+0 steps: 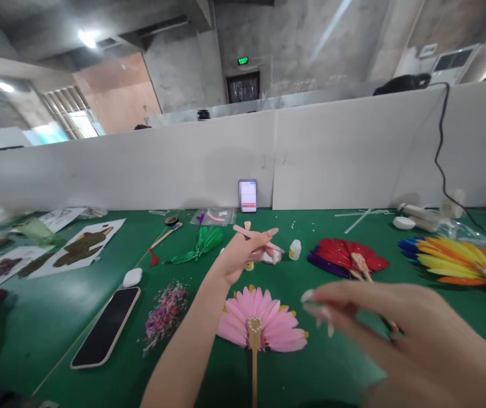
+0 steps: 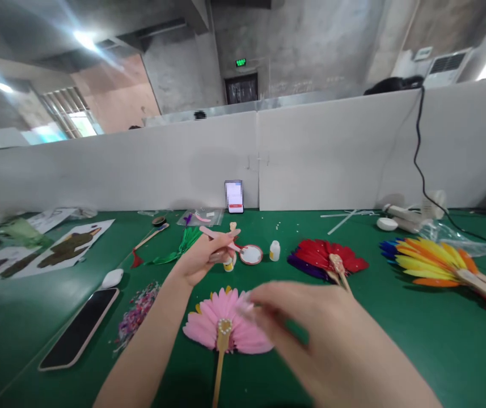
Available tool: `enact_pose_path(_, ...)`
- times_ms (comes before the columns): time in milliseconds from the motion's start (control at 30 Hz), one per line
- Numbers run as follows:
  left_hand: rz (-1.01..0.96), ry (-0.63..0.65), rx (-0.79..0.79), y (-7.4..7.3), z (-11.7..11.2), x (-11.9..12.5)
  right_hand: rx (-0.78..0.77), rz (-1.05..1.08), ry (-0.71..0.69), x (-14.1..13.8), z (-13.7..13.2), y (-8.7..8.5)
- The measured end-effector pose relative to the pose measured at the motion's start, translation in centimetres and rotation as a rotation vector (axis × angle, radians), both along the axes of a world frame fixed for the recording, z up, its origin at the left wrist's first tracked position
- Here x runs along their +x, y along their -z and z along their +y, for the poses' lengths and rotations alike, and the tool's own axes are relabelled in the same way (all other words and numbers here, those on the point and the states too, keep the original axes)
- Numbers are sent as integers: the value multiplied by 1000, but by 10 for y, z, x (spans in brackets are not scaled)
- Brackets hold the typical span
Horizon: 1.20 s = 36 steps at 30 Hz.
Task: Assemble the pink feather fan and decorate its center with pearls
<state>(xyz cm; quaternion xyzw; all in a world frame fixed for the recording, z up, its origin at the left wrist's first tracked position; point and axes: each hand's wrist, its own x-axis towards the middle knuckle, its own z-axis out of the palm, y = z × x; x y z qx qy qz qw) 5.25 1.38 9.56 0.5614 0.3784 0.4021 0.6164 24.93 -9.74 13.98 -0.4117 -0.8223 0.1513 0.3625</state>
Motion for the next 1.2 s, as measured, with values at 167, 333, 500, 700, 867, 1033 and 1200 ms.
enact_pose_path(167,-286,10,-83,-15,-37,-3,67,18,266,-15,21,5)
enact_pose_path(333,-303,15,-84,-29,-51,-7,192,65,234,-42,13,5)
enact_pose_path(500,-327,-24,-51,-31,-54,-12,432,132,215,-54,13,7)
enact_pose_path(700,-357,-35,66,-38,-61,-12,389,324,199,-63,17,12)
enact_pose_path(867,-388,-176,197,-37,-60,-18,137,703,167,-75,19,11)
enact_pose_path(1033,-335,-279,464,-37,-65,-27,-253,952,-47,-73,25,10)
enact_pose_path(1200,-274,-328,584,-43,-74,-24,-432,1039,-184,-71,31,11)
